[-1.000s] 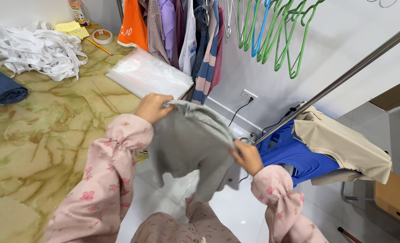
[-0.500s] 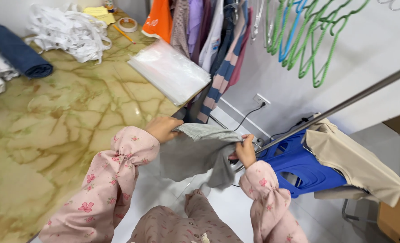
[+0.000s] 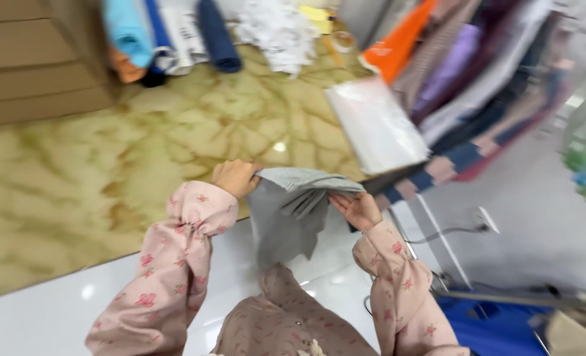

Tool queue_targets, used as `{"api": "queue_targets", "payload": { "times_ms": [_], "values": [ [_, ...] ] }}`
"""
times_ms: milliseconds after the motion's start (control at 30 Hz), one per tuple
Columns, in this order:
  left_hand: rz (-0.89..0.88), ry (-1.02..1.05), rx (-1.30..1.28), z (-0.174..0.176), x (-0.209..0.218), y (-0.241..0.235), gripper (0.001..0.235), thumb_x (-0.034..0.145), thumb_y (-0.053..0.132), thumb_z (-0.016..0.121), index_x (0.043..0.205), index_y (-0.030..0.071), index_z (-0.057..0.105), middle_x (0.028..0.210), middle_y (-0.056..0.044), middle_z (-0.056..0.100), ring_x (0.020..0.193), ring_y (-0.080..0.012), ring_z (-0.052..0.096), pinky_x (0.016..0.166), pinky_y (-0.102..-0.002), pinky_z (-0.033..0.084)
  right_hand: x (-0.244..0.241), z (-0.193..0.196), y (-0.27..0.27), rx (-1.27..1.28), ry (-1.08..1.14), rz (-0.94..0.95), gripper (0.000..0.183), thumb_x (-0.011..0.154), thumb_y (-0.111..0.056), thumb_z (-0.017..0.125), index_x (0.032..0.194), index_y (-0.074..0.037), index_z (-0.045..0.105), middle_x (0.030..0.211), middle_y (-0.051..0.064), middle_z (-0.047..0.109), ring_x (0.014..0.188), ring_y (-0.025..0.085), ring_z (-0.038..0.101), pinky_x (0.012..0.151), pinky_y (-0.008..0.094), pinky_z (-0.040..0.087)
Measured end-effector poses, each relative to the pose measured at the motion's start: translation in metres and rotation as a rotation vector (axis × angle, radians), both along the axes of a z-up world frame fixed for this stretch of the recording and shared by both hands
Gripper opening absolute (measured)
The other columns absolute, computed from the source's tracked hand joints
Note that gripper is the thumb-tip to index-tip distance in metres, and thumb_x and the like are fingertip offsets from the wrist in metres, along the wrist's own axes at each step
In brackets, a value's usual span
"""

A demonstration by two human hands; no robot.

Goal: The person removes a gray sweatshirt and a pair of jeans from a clothing rack, folds each item on a marble-patterned table, and places them with other folded clothes. The person then opens a clear plastic bag and places a folded light blue garment inside.

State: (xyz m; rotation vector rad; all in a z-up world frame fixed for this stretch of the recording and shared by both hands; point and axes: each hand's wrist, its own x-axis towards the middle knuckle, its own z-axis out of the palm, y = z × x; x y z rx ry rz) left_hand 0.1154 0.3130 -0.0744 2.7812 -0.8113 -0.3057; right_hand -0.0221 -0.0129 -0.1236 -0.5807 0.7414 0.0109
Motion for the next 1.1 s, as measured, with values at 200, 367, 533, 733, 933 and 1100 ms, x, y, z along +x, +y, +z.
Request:
{"api": "queue_targets", "payload": {
  "times_ms": [200,367,533,733,933,1100],
  "values": [
    [0.575,0.717,-1.008,-0.103,0.06,0.043,0.031,0.098,0.01,0.057,0.126,0.015,0.066,0.113,-0.034,0.063,0.061,-0.0417,0.072,0.049,-0.042,0.064,0.13,-0.047,0.027,0.088,0.003,0.196,0.044,0.105,-0.015,0.026,0.144,0.005,0.03,0.145,0.021,0.047,0.142,0.043,0.042,0.112,0.063,0.042],
    [0.867,0.766,-1.268,-0.184,0.14,0.035,0.026,0.098,0.005,0.057,0.119,0.013,0.068,0.119,-0.032,0.054,0.073,-0.0483,0.072,0.061,-0.047,0.067,0.228,-0.085,0.028,0.08,0.093,0.329,0.052,0.107,-0.024,0.019,0.153,-0.001,0.016,0.163,0.013,0.029,0.15,0.045,0.025,0.115,0.071,0.031],
    [0.966,0.588,-1.233,-0.213,0.201,0.017,0.021,0.095,0.008,0.06,0.108,0.018,0.074,0.098,-0.024,0.063,0.067,-0.0394,0.074,0.053,-0.041,0.068,0.289,-0.106,0.022,0.086,0.143,0.417,0.055,0.109,-0.027,0.015,0.158,-0.004,0.006,0.167,0.005,0.021,0.153,0.046,0.015,0.111,0.081,0.022],
    [0.686,-0.071,-0.866,-0.199,0.291,-0.003,0.022,0.093,0.009,0.061,0.112,0.016,0.067,0.108,-0.018,0.071,0.111,-0.0395,0.066,0.099,-0.051,0.053,0.366,-0.084,0.015,0.058,0.008,0.441,0.05,0.108,-0.026,0.015,0.155,-0.01,0.008,0.162,0.0,0.021,0.154,0.047,0.006,0.109,0.083,0.017],
    [0.533,-0.141,-1.017,-0.184,0.31,0.003,0.037,0.096,0.005,0.06,0.123,0.029,0.066,0.129,-0.01,0.05,0.132,-0.0415,0.051,0.114,-0.047,0.043,0.404,-0.084,0.018,-0.024,-0.261,0.445,0.015,0.092,-0.015,0.054,0.078,-0.016,0.058,0.122,0.007,0.055,0.144,0.042,0.042,0.116,0.061,0.032],
    [0.371,-0.014,-0.796,-0.259,0.268,0.028,0.037,0.084,0.005,0.07,0.114,0.027,0.072,0.136,-0.012,0.054,0.134,-0.0396,0.052,0.114,-0.046,0.043,0.379,-0.112,-0.003,-0.611,-0.161,0.775,0.052,0.096,-0.003,0.054,0.14,-0.024,0.039,0.124,0.015,0.069,0.119,0.032,0.067,0.091,0.042,0.052]
  ]
}}
